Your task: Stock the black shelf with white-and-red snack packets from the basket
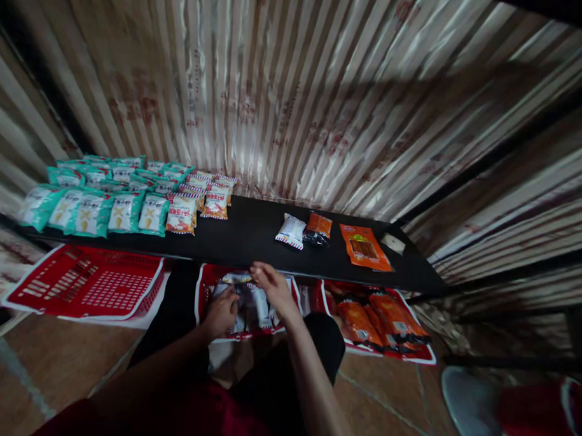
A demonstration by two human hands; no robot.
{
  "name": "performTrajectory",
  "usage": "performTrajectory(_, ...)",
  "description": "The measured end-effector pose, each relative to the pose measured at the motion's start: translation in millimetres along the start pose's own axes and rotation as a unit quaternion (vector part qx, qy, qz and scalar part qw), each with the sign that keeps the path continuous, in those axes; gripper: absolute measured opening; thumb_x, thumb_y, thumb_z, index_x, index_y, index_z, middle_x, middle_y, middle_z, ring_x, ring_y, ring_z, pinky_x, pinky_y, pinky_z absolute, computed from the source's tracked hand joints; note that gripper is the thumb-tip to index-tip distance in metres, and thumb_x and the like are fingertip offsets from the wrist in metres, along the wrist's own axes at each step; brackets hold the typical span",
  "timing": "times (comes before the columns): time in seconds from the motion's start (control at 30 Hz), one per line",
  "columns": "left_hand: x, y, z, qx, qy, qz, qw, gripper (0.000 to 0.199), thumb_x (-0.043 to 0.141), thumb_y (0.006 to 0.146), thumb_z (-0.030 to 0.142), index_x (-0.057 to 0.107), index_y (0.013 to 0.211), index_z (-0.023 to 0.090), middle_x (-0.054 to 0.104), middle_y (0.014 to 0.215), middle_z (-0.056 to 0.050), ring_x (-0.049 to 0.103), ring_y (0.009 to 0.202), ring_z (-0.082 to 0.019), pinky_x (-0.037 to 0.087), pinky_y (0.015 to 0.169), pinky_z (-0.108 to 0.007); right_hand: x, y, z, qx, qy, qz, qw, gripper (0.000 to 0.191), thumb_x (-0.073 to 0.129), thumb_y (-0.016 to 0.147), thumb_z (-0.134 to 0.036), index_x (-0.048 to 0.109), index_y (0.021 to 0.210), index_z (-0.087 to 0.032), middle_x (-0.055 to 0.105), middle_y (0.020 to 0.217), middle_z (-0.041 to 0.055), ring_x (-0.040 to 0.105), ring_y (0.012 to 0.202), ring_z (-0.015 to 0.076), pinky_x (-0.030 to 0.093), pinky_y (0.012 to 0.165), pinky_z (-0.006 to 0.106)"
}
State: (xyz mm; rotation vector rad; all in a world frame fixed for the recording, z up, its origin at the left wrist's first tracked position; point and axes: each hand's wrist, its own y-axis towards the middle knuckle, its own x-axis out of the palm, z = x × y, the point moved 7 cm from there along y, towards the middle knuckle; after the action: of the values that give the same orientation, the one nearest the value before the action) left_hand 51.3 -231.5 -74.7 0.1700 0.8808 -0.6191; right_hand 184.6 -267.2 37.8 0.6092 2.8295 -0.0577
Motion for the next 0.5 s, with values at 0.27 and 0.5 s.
performTrajectory(0.27, 2.5, 11.1, -45.6, -0.133, -0.164, 0.039, 0.977, 0.036, 0.051, 0.068, 0.01, 0.06, 0.103, 0.015, 0.06, 0.12, -0.013, 0.052, 0.117, -0.025, 0.038, 0.099, -0.038, 26.1, 7.6, 122.3, 0.119, -0.17, 0.042, 0.977, 0.024, 0.054, 0.073, -0.02, 0.068, 0.092, -0.02, 0.071, 0.092, 0.0046, 0.063, 0.093, 0.0201, 0.045, 0.086, 0.031)
performTrajectory(0.5, 8.1, 39.1, -68.9, -0.208, -0.276, 0.083, 0.935, 0.037, 0.057, 0.069, 0.016, 0.059, 0.106, 0.019, 0.068, 0.09, -0.008, 0.064, 0.09, -0.023, 0.048, 0.076, -0.031, 47.0, 27.7, 141.2, 0.125, -0.193, 0.032, 0.973, 0.033, 0.047, 0.075, -0.014, 0.065, 0.103, -0.017, 0.069, 0.099, 0.0081, 0.062, 0.096, 0.02, 0.043, 0.089, 0.031)
